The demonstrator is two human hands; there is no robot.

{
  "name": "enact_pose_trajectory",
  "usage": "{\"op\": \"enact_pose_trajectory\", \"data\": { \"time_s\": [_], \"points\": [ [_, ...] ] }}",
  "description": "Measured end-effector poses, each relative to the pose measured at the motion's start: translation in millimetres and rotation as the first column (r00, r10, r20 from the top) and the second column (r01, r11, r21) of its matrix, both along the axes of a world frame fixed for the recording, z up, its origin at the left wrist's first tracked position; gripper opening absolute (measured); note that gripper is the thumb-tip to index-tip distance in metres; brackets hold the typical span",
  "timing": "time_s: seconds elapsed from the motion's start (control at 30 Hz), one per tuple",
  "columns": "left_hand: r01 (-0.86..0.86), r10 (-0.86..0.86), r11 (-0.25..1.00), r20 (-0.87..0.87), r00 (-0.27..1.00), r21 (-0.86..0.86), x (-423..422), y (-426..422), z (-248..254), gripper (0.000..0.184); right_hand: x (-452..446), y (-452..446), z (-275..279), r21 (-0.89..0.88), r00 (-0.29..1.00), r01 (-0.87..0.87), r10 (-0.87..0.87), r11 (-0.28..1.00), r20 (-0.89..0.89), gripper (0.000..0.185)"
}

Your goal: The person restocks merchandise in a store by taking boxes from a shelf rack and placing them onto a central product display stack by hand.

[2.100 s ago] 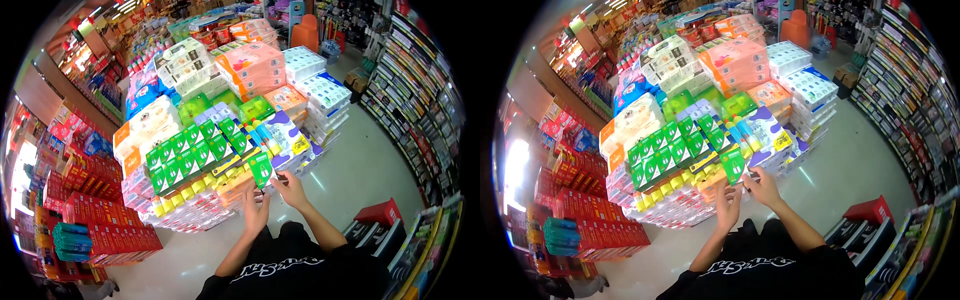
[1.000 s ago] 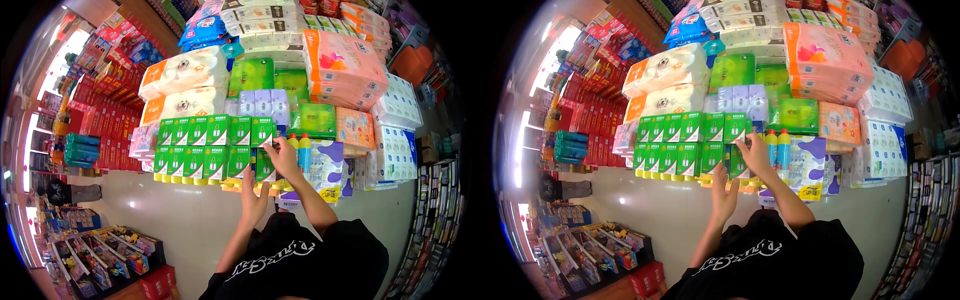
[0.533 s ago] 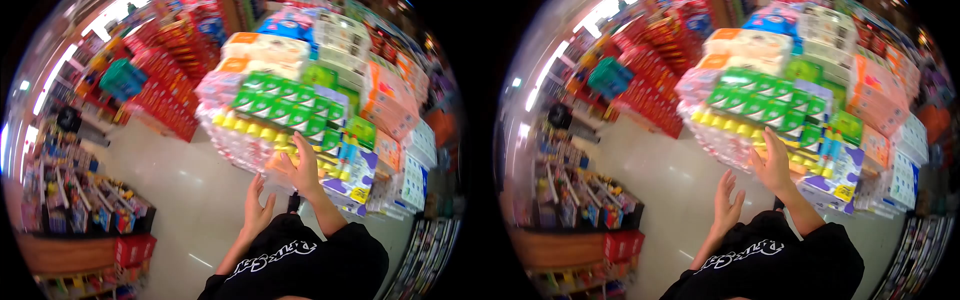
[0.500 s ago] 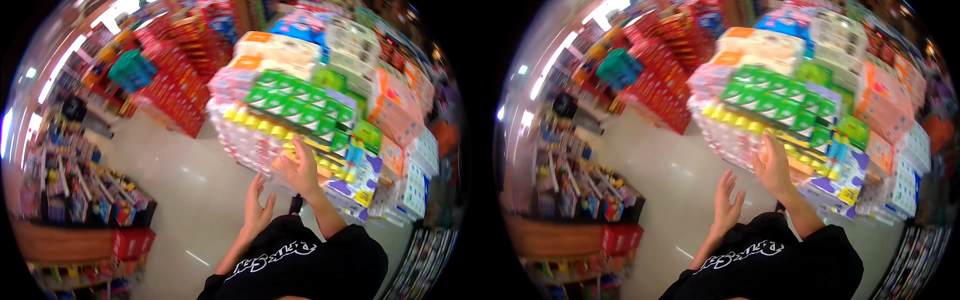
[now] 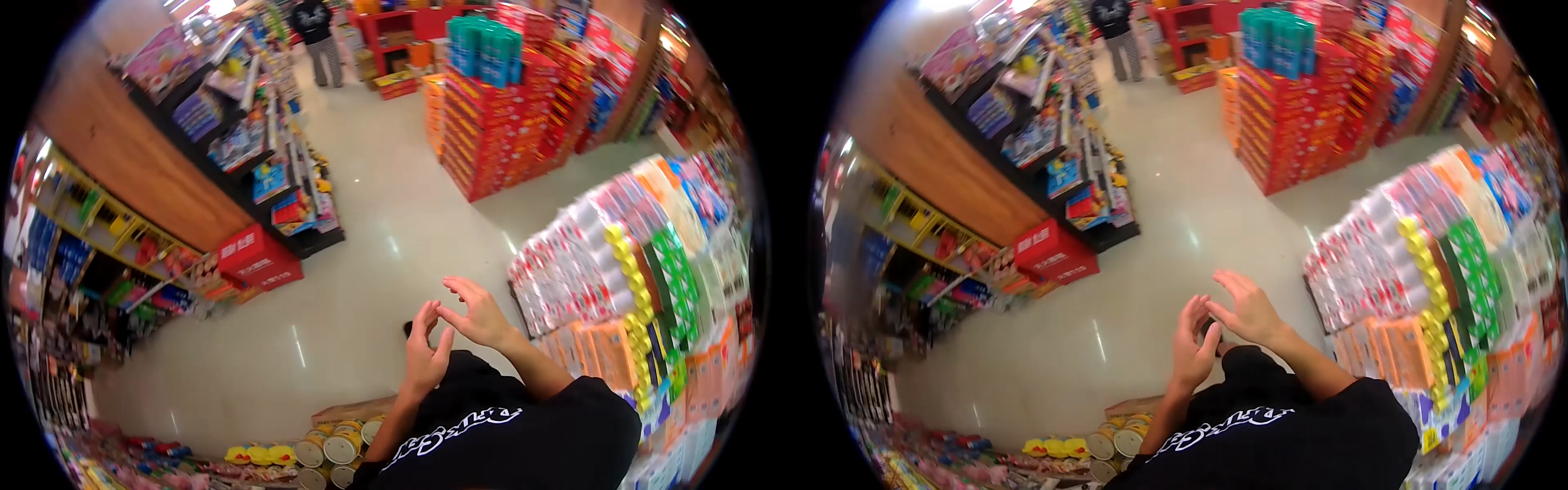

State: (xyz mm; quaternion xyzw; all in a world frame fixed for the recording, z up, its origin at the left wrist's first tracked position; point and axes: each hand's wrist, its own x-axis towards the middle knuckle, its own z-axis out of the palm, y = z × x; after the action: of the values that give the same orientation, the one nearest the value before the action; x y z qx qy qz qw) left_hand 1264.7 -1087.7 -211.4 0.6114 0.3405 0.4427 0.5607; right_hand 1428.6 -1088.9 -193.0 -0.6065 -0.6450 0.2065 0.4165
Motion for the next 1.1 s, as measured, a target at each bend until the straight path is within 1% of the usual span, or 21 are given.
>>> {"op": "enact_pose_trajectory", "data": {
  "time_s": [0.03,0.13,0.17,0.27,0.37,0.47,0.5,0.57,0.6,0.67,0.77,0.8,0.87,0.9,0.97,1.0,1.1],
  "points": [
    [-0.062,0.062,0.998,-0.008,0.998,-0.015,-18.1,15.3,-2.8,0.057,-14.7,22.3,-0.5,-0.019,0.998,-0.060,0.059,0.998,-0.016,0.049],
    [-0.234,0.232,0.970,-0.039,0.972,-0.058,-82.0,66.5,-12.5,0.055,-65.9,98.4,-9.3,0.046,0.990,-0.142,0.141,0.989,0.024,0.048],
    [-0.261,0.257,0.963,-0.058,0.965,-0.070,-103.3,84.4,-14.8,0.055,-83.7,125.7,-10.3,0.072,0.986,-0.166,0.163,0.984,0.039,0.048],
    [-0.369,0.357,0.926,-0.133,0.925,-0.083,-170.9,135.0,-18.6,0.052,-147.0,200.0,-14.1,-0.043,0.965,-0.256,0.252,0.966,-0.074,0.046],
    [-0.506,0.485,0.862,-0.259,0.835,-0.017,-247.9,178.0,-10.5,0.052,-215.0,267.3,-9.5,-0.013,0.920,-0.388,0.386,0.922,-0.059,0.046],
    [-0.697,0.682,0.715,-0.269,0.680,0.054,-336.6,211.4,-6.3,0.050,-283.0,323.2,2.8,-0.040,0.847,-0.530,0.526,0.847,-0.075,0.046],
    [-0.752,0.738,0.656,-0.264,0.621,0.063,-361.7,216.8,-4.3,0.049,-303.7,337.5,6.7,-0.029,0.824,-0.566,0.564,0.824,-0.054,0.047],
    [-0.848,0.839,0.529,-0.176,0.515,0.039,-407.7,223.7,-7.4,0.047,-349.5,369.2,14.2,0.003,0.774,-0.633,0.633,0.774,-0.006,0.047],
    [-0.886,0.881,0.462,-0.131,0.455,0.025,-428.8,225.1,-10.9,0.045,-372.1,383.0,16.8,-0.011,0.750,-0.661,0.661,0.750,-0.007,0.047],
    [-0.929,0.922,0.370,-0.113,0.370,-0.024,-471.2,227.5,-22.0,0.042,-421.1,409.4,19.0,-0.037,0.701,-0.713,0.713,0.700,-0.005,0.047],
    [-0.964,0.962,0.250,-0.091,0.259,-0.095,-534.6,232.3,-43.8,0.040,-498.1,441.4,8.2,0.018,0.641,-0.767,0.766,0.641,0.050,0.050],
    [-0.969,0.970,0.217,-0.084,0.227,-0.116,-557.8,235.4,-50.9,0.039,-524.0,449.8,5.4,0.012,0.620,-0.785,0.783,0.620,0.051,0.050],
    [-0.981,0.980,0.170,-0.086,0.178,-0.094,-609.4,246.0,-62.0,0.037,-578.0,467.6,4.6,0.000,0.581,-0.813,0.812,0.582,0.053,0.051],
    [-0.985,0.984,0.150,-0.083,0.156,-0.082,-636.1,255.6,-60.9,0.036,-605.6,478.9,4.0,0.008,0.566,-0.824,0.821,0.567,0.074,0.053],
    [-0.992,0.980,0.102,-0.162,0.113,-0.078,-693.1,269.4,-52.7,0.035,-660.4,496.4,2.6,0.016,0.543,-0.839,0.834,0.544,0.104,0.056],
    [-0.994,0.976,0.081,-0.197,0.094,-0.072,-723.2,280.5,-44.5,0.034,-688.4,506.7,10.7,0.028,0.538,-0.842,0.834,0.539,0.121,0.056],
    [-0.997,0.989,0.076,-0.123,0.079,-0.023,-807.1,315.6,-22.4,0.035,-763.9,540.1,36.0,0.078,0.531,-0.847,0.834,0.526,0.151,0.058]
  ]
}}
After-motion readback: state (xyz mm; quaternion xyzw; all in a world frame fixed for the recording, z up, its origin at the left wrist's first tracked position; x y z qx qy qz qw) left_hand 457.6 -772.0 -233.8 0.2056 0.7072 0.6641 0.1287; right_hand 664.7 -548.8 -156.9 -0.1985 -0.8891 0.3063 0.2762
